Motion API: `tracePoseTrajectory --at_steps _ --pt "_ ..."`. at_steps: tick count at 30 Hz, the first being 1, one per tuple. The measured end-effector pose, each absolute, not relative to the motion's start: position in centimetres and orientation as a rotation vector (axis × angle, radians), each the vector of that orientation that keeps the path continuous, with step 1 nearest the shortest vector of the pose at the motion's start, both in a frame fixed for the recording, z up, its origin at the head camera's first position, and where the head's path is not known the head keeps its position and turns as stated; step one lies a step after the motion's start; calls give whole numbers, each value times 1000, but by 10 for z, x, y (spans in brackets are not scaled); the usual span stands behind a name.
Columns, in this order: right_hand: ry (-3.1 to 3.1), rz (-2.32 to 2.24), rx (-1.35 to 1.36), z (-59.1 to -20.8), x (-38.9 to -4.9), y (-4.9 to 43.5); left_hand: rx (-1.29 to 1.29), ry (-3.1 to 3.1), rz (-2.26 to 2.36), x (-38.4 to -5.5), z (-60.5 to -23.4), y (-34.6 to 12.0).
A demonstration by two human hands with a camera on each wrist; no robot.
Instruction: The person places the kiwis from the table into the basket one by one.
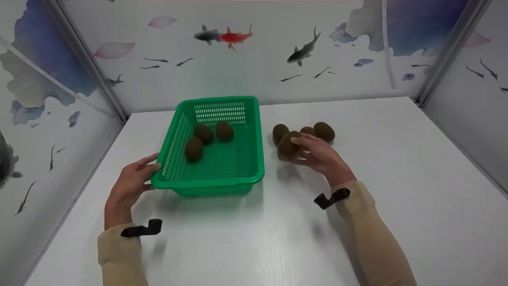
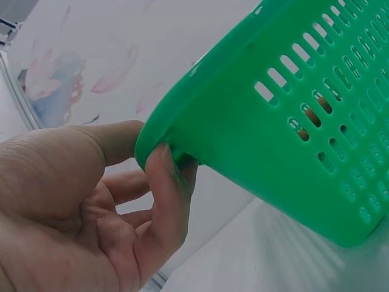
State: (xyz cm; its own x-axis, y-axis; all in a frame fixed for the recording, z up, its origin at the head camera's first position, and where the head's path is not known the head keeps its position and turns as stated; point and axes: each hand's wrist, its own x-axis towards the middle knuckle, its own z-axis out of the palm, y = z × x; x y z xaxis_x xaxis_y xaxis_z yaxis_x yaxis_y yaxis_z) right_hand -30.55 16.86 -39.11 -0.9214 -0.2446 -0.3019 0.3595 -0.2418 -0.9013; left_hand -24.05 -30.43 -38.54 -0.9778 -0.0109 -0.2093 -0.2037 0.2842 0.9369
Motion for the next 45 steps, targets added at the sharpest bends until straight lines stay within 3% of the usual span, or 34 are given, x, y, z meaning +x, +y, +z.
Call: tracePoseTrajectory --at_steps 10,29,45 --pt "1637 -2200 47 -370 -309 156 -199 2379 1785 -241 -381 -303" --pt "1650 -2204 209 -321 -320 112 -213 2375 1789 -240 -384 -306" --pt "1446 -2364 268 -319 -339 63 -216 2356 1793 -240 -386 -304"
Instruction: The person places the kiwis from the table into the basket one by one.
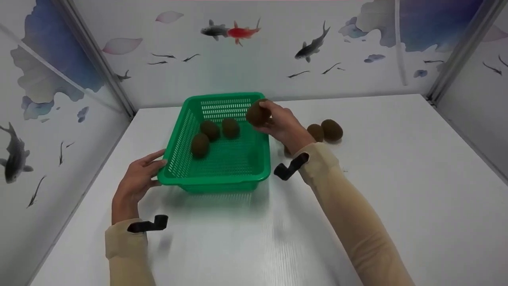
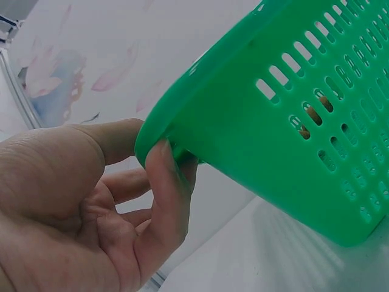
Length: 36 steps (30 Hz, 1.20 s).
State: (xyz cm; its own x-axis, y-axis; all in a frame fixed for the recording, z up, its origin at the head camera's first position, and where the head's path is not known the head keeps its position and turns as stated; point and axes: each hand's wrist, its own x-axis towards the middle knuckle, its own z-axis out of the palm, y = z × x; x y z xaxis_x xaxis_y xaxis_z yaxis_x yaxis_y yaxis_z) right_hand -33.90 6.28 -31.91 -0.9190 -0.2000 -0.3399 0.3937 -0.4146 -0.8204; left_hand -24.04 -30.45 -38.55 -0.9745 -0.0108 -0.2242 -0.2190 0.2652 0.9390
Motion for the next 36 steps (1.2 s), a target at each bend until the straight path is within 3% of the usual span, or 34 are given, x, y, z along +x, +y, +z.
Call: tracePoseTrajectory --at_steps 19,36 --pt "1386 -2345 282 -332 -339 15 -220 2361 1804 -241 -385 -304" --pt "1579 -2048 265 -354 -337 9 -234 2342 1813 -242 -387 -304"
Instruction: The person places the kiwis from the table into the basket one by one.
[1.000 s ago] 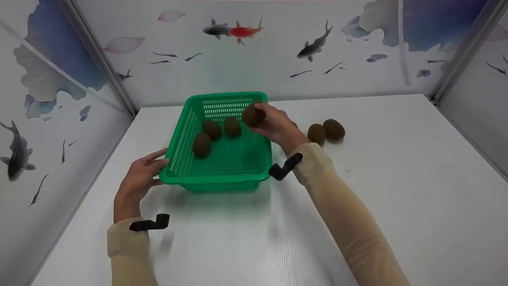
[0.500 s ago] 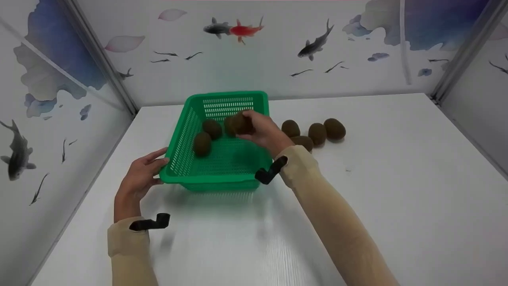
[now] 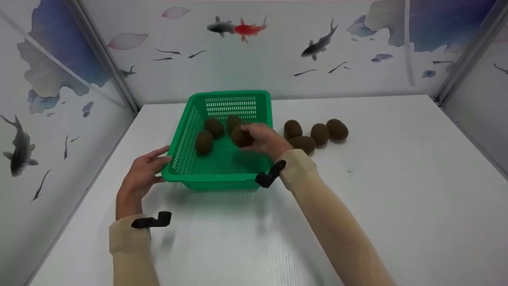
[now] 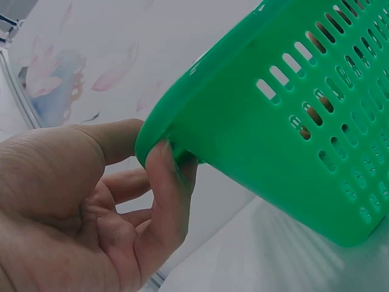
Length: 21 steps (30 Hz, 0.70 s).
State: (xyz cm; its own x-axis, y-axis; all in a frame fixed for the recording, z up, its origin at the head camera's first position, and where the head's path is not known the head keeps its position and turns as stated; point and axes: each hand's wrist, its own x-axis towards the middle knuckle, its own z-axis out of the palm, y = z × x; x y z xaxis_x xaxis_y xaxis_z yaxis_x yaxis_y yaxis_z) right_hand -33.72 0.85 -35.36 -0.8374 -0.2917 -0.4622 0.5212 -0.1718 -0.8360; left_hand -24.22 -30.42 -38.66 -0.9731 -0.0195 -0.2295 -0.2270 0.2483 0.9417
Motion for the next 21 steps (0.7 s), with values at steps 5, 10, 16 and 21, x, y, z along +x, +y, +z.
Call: tracePoseTrajectory --at_steps 5,10,16,21 --pt "1569 -2013 285 -352 -336 8 -234 2345 1807 -242 -386 -304" --pt "1583 -1968 284 -351 -334 10 -222 2355 1808 -240 -386 -304" --pt "1524 -2031 259 -350 -331 15 -209 2358 1811 -241 -386 -304" --pt "1529 -2072 187 -348 -326 22 -217 2344 1815 -241 -385 -304"
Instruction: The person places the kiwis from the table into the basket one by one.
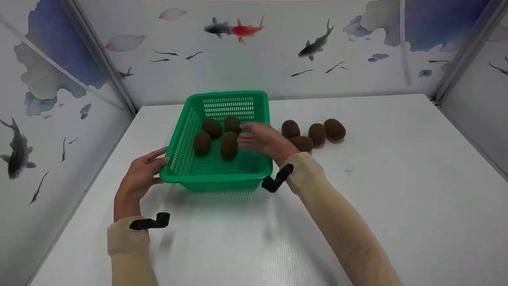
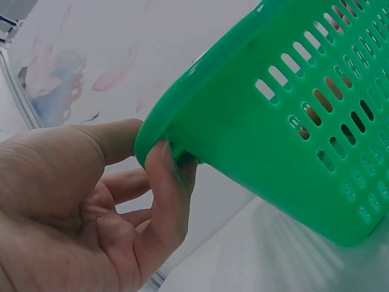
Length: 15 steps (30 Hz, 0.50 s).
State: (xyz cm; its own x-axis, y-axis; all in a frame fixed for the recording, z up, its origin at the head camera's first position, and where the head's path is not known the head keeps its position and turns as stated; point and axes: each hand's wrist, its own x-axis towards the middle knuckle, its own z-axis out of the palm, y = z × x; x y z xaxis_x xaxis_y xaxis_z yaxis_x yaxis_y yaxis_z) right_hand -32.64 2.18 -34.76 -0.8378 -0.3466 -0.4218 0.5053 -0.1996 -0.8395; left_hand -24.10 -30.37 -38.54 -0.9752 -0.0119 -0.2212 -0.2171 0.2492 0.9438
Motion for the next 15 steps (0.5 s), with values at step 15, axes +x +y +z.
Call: tracePoseTrajectory --at_steps 15 --pt "1858 -2066 -65 -337 -316 52 -228 2358 1766 -241 -387 -305"
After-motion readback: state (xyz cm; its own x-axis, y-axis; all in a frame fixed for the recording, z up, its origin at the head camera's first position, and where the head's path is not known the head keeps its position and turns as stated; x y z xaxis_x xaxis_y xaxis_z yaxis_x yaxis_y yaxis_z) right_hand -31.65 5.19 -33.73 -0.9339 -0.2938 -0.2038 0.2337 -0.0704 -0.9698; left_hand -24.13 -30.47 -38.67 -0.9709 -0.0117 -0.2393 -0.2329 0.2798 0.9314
